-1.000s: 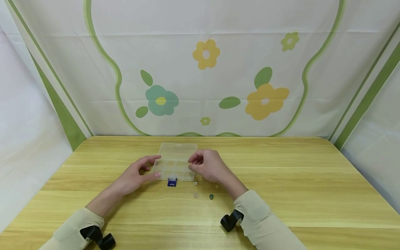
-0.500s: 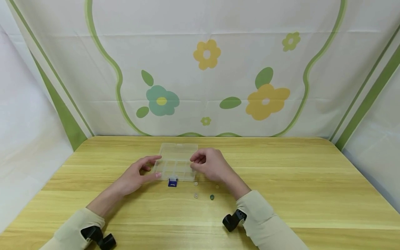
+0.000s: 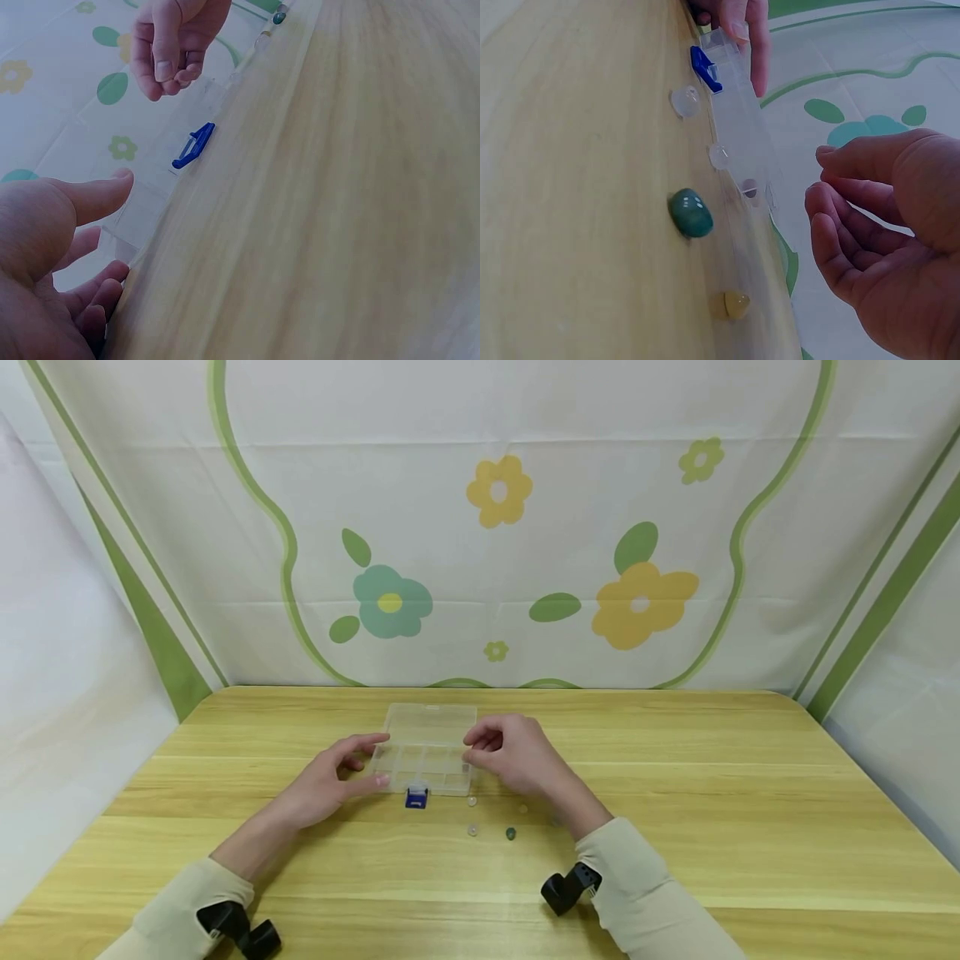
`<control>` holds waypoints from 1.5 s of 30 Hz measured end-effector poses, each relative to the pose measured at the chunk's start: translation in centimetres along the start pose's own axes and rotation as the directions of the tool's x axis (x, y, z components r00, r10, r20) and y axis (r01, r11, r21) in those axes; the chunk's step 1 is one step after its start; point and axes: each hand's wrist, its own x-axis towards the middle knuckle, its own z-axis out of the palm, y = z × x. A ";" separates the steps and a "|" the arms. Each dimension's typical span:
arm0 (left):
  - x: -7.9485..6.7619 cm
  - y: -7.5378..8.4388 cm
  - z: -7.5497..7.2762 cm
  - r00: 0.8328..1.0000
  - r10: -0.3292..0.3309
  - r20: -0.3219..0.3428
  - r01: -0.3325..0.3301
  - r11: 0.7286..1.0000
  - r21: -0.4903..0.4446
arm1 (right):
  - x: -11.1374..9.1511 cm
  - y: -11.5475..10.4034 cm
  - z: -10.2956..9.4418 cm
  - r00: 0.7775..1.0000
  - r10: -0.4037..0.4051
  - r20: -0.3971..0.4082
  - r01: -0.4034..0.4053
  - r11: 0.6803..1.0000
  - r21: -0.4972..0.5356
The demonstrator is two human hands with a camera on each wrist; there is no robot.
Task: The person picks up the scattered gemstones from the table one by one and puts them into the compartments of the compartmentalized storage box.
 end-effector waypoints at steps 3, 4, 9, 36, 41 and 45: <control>0.0 -0.1 0.1 1.000 -0.003 -0.002 0.003 1.000 -0.003 | 0.0 0.0 -0.3 1.000 0.003 0.001 -0.003 1.000 -0.002; 0.0 -0.1 0.1 1.000 -0.001 0.001 0.001 1.000 -0.004 | 0.0 0.0 -0.4 1.000 0.001 0.002 -0.001 1.000 -0.003; -0.2 -0.2 0.0 1.000 -0.001 -0.004 0.001 1.000 -0.001 | -0.1 0.1 -1.0 1.000 -0.004 -0.002 0.004 1.000 -0.005; 0.0 -0.1 -0.1 1.000 0.023 0.000 -0.023 1.000 0.017 | -4.3 3.2 -5.7 0.998 0.056 -0.035 -0.057 0.998 -0.027; 0.0 0.0 -0.1 1.000 0.017 0.003 -0.017 1.000 0.008 | -5.3 3.8 -6.8 0.996 0.070 -0.055 -0.071 0.997 -0.019; 0.0 -0.1 0.0 1.000 0.012 -0.001 -0.012 1.000 0.014 | -6.0 4.1 -7.3 0.996 0.063 -0.057 -0.064 0.998 -0.012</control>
